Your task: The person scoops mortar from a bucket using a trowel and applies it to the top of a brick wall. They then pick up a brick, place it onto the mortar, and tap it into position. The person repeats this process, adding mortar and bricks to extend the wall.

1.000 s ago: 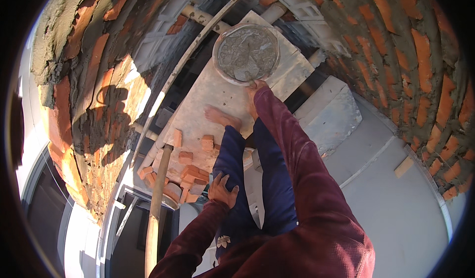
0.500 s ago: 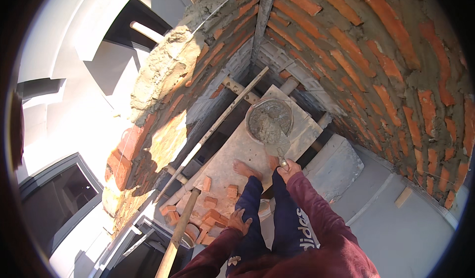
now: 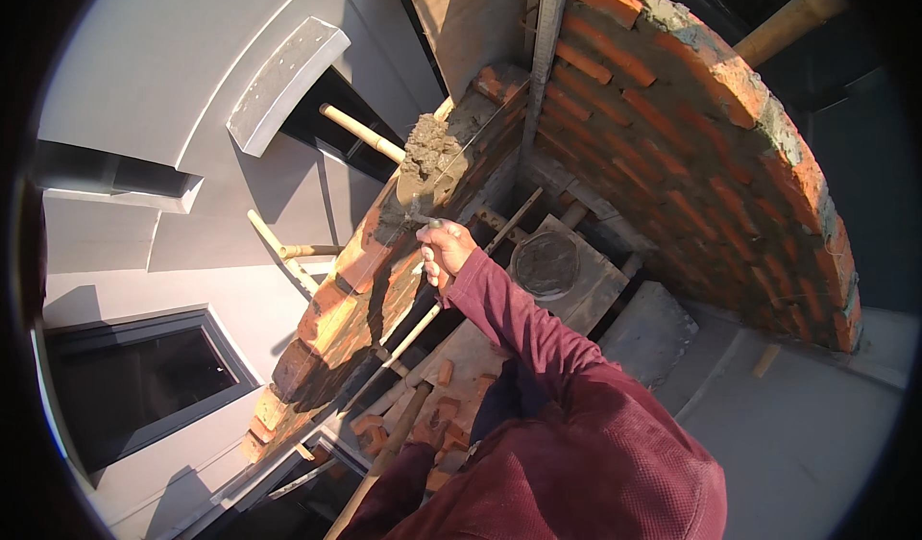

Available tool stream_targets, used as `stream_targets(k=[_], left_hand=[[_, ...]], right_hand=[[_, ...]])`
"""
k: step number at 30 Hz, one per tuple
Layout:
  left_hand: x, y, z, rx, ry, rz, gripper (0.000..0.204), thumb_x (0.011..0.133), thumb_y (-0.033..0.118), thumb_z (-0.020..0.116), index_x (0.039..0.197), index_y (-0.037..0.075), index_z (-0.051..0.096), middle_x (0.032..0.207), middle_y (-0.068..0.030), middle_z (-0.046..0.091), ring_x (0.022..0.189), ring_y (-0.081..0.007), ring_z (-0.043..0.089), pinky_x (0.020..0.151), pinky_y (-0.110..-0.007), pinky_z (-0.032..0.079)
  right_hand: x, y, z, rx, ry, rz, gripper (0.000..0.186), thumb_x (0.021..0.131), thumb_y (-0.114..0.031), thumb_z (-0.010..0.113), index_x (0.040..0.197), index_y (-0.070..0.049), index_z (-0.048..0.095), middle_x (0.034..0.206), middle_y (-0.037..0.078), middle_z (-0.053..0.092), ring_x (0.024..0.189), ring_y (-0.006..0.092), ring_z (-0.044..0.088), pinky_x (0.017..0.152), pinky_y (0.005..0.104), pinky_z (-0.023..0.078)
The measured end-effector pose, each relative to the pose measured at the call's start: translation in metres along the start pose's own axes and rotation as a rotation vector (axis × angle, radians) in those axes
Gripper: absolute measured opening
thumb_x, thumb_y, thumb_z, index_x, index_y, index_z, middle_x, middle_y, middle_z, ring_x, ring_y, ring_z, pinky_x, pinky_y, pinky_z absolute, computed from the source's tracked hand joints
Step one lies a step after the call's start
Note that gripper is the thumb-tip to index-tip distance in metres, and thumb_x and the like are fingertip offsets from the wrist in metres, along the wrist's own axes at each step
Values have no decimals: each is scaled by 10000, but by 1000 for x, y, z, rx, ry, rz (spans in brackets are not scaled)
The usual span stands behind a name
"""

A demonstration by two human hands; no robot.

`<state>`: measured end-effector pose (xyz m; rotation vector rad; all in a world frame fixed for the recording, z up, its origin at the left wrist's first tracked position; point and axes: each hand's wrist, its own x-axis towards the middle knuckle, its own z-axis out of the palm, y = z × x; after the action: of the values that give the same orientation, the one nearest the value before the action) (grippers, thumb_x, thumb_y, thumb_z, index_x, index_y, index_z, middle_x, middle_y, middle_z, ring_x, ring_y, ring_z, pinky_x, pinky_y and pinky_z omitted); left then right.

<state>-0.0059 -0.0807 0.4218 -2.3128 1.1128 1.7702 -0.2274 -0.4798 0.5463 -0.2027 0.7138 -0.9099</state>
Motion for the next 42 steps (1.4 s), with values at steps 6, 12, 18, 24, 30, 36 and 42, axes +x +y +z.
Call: stream_targets(k=[6,12,18,24,30,36,42], left_hand=[[-64,-4,7,-251,69,-210,597,879,290,612,1377,-3,463,1321,-227,544,1225,-290,539,1003,-373,434],[-69,-2,34,-270,76,-244,620,860,340,635,1358,-4,501,1316,-220,561,1202,-312,562,996,-384,444],[-53,4,56,-415,120,-163,595,874,345,620,1336,-15,519,1288,-221,578,1197,-313,563,991,-390,446],[-67,42,50,-444,71,-185,617,875,361,620,1340,-27,502,1264,-214,592,1185,-311,571,982,-376,450],[-81,62,51,-237,67,-154,624,861,370,635,1310,-48,519,1244,-224,601,1140,-302,599,961,-365,464],[-79,77,58,-345,53,-151,641,843,401,635,1299,-39,537,1216,-217,620,1103,-296,617,934,-373,476],[-73,82,65,-359,48,-184,614,843,395,629,1300,-8,553,1180,-206,642,1088,-289,624,931,-369,474]], right_hand=[[89,-9,-37,422,-106,148,242,914,-210,447,953,-9,576,578,44,487,397,165,440,357,322,409],[4,-15,-67,-184,7,-130,226,916,-225,495,889,-2,520,567,80,489,340,166,422,311,304,377],[-43,-45,-145,-1493,536,15,404,966,-385,476,988,14,531,647,211,588,553,342,617,527,442,499],[-6,-79,-150,-1944,363,-27,440,954,-435,474,1034,-13,565,835,293,655,850,468,643,741,523,515],[20,-120,-119,-1970,296,-30,433,934,-413,497,1083,-13,574,865,286,667,878,456,656,771,510,526],[43,-150,-139,-1976,395,-84,423,929,-399,499,988,4,611,892,310,650,909,464,636,792,508,508],[40,-162,-130,-1628,314,38,444,944,-419,485,922,10,598,724,216,624,660,336,645,614,421,510]])
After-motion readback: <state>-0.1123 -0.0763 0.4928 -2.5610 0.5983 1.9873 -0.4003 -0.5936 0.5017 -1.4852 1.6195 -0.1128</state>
